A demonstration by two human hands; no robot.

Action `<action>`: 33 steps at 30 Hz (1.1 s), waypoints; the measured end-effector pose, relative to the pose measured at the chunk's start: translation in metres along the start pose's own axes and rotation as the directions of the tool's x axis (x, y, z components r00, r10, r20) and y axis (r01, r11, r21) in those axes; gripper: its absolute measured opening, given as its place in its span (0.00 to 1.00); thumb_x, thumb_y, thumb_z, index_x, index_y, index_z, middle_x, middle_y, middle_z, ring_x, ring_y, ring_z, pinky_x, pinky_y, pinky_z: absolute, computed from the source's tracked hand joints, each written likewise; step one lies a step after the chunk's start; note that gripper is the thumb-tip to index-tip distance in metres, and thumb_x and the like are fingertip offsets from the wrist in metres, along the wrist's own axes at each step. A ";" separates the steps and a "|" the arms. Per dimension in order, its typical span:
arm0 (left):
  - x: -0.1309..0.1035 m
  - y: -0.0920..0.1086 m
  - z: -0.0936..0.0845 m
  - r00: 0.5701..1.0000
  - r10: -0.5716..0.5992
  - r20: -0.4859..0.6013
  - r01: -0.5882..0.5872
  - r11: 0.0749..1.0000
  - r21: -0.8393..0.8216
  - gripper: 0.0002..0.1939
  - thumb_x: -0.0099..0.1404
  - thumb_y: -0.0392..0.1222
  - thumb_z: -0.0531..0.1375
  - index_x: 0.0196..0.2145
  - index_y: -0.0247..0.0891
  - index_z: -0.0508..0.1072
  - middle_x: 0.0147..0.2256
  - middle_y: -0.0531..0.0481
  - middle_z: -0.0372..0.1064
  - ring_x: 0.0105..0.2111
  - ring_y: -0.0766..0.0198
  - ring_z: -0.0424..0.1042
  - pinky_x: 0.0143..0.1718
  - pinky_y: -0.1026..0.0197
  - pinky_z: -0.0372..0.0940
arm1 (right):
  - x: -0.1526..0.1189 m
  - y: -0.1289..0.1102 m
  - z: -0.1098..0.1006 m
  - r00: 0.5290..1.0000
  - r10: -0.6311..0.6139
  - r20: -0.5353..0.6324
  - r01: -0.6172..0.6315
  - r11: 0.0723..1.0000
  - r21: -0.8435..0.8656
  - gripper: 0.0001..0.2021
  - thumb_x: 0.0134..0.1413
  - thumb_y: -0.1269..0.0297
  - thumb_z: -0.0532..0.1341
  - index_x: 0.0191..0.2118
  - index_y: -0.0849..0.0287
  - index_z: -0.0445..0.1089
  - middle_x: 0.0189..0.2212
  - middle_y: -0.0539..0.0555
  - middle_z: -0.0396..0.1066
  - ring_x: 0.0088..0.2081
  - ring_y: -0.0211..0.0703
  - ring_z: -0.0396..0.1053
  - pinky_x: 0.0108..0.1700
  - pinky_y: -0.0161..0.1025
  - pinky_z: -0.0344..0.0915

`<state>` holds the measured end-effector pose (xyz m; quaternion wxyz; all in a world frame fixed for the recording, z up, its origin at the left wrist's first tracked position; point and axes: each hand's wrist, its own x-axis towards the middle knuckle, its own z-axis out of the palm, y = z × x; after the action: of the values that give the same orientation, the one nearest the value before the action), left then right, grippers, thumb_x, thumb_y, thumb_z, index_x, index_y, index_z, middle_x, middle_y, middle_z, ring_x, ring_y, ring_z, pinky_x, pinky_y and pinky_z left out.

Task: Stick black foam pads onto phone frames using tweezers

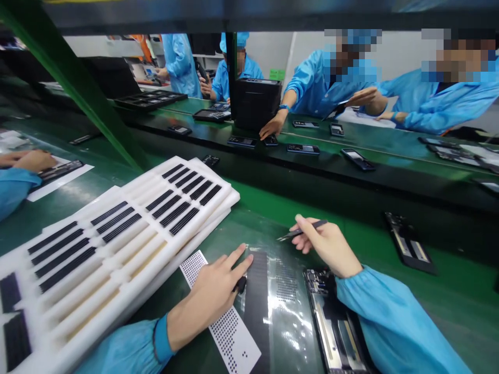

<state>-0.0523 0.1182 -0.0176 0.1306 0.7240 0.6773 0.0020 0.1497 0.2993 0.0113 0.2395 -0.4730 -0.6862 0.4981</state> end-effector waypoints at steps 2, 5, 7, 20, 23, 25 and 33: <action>0.001 0.000 0.000 1.000 0.002 -0.009 -0.002 1.000 0.001 0.35 0.63 0.33 0.55 0.68 0.42 0.56 0.71 0.42 0.47 0.51 0.47 0.72 0.42 0.48 0.74 | -0.002 -0.004 0.017 0.997 0.048 0.062 -0.058 0.982 0.179 0.32 0.47 0.31 0.64 0.32 0.62 0.76 0.24 0.60 0.77 0.23 0.44 0.74 0.24 0.37 0.71; 0.001 0.001 -0.001 1.000 0.007 -0.010 -0.007 1.000 0.003 0.35 0.63 0.32 0.55 0.67 0.41 0.57 0.71 0.40 0.47 0.50 0.47 0.72 0.41 0.48 0.75 | -0.005 -0.001 0.046 0.989 0.040 0.141 -0.072 0.969 0.235 0.31 0.47 0.33 0.66 0.34 0.63 0.75 0.25 0.60 0.78 0.25 0.43 0.75 0.26 0.36 0.72; 0.001 0.001 -0.001 1.000 0.007 -0.001 -0.007 1.000 0.005 0.34 0.63 0.32 0.55 0.67 0.40 0.58 0.71 0.40 0.47 0.49 0.47 0.72 0.40 0.47 0.75 | -0.007 0.004 0.059 0.989 0.011 0.145 -0.042 0.976 0.215 0.31 0.47 0.34 0.66 0.34 0.63 0.75 0.25 0.59 0.78 0.25 0.43 0.76 0.27 0.36 0.73; 0.000 0.006 -0.008 1.000 -0.031 -0.002 0.031 0.992 -0.124 0.33 0.63 0.29 0.54 0.65 0.40 0.61 0.70 0.41 0.48 0.51 0.43 0.71 0.43 0.42 0.74 | -0.013 0.005 0.060 0.994 -0.047 0.101 0.025 0.977 0.212 0.31 0.52 0.36 0.65 0.42 0.65 0.76 0.28 0.60 0.80 0.29 0.44 0.78 0.35 0.38 0.75; -0.001 0.005 -0.006 0.998 -0.054 -0.012 0.050 0.969 -0.242 0.33 0.62 0.27 0.54 0.65 0.40 0.62 0.70 0.41 0.48 0.52 0.40 0.70 0.44 0.39 0.72 | -0.013 0.009 0.067 0.991 -0.044 0.129 0.019 0.982 0.188 0.33 0.50 0.34 0.64 0.41 0.66 0.76 0.27 0.60 0.79 0.29 0.46 0.78 0.35 0.40 0.75; -0.002 0.003 -0.005 0.996 -0.077 -0.034 0.059 0.928 -0.368 0.33 0.61 0.26 0.54 0.63 0.40 0.64 0.70 0.41 0.49 0.52 0.37 0.69 0.46 0.35 0.69 | -0.014 0.009 0.069 0.990 -0.064 0.128 0.037 0.978 0.205 0.33 0.51 0.35 0.64 0.45 0.66 0.76 0.28 0.60 0.80 0.32 0.47 0.79 0.37 0.40 0.76; -0.002 0.006 -0.011 0.943 -0.329 -0.046 0.018 0.190 -0.982 0.24 0.73 0.60 0.46 0.54 0.39 0.59 0.39 0.45 0.72 0.23 0.67 0.65 0.23 0.62 0.63 | -0.048 -0.020 0.051 0.991 -0.127 0.032 0.100 0.894 0.437 0.22 0.61 0.48 0.64 0.50 0.63 0.76 0.36 0.61 0.81 0.36 0.49 0.80 0.37 0.40 0.79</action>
<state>-0.0488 0.1182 -0.0058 0.4690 0.3920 0.6132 0.5004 0.1217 0.2318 0.0169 0.3469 -0.3517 -0.5910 0.6377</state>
